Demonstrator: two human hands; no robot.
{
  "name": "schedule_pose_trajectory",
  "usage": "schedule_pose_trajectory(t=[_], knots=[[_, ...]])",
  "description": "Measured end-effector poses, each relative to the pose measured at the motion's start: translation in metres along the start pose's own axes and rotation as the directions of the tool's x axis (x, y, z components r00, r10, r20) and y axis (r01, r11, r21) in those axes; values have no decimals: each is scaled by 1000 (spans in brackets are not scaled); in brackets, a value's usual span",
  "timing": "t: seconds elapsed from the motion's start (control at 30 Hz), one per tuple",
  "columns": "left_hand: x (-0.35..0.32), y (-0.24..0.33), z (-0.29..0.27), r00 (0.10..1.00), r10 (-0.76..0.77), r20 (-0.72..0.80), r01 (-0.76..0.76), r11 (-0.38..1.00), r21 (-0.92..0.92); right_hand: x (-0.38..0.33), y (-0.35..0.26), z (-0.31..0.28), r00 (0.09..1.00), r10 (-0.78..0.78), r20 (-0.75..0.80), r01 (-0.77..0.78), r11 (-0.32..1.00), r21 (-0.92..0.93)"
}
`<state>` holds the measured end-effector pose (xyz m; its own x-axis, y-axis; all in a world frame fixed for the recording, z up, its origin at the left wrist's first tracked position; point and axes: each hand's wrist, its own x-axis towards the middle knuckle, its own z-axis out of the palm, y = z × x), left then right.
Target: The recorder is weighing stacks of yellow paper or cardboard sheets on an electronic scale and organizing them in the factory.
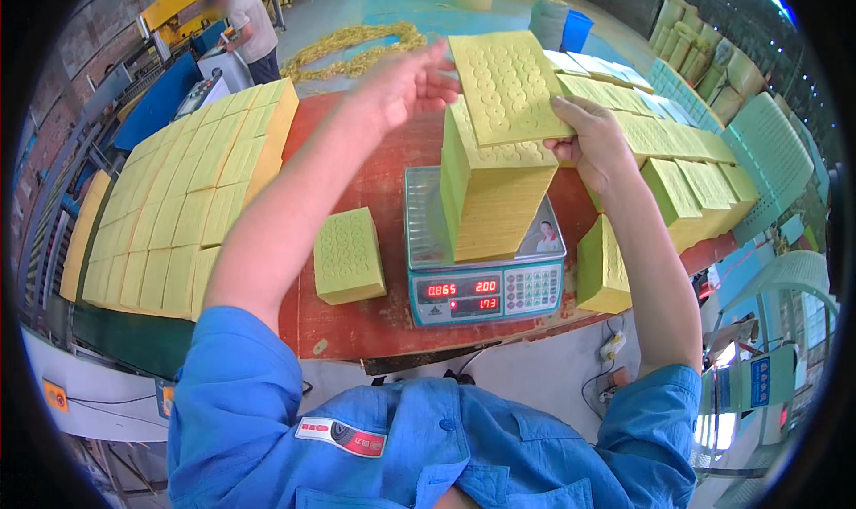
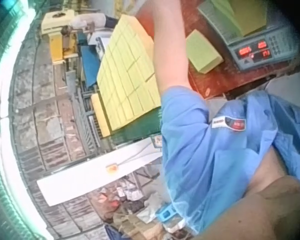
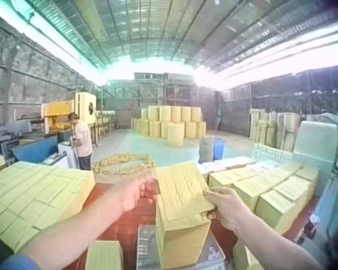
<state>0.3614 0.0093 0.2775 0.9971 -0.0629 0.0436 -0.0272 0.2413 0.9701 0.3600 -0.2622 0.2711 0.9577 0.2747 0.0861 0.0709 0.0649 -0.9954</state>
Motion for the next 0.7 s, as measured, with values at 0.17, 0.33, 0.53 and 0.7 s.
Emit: schedule_pose_trajectory(t=[0.17, 0.33, 0.53, 0.7], knots=[[3, -37, -8, 995, -85, 57, 83, 996, 42, 11, 11, -3, 996, 77, 33, -76, 997, -36], [2, -45, -9, 988, -146, 41, 136, 974, 183, 7, 9, -6, 992, 118, 41, -114, 990, -84], [1, -50, -4, 986, -166, 5, 162, 969, 185, 12, 15, -15, 988, 150, 28, -145, 981, -129], [-2, -48, -3, 982, -191, 3, 188, 966, 176, 12, 22, -16, 991, 134, 1, -131, 973, -192]])
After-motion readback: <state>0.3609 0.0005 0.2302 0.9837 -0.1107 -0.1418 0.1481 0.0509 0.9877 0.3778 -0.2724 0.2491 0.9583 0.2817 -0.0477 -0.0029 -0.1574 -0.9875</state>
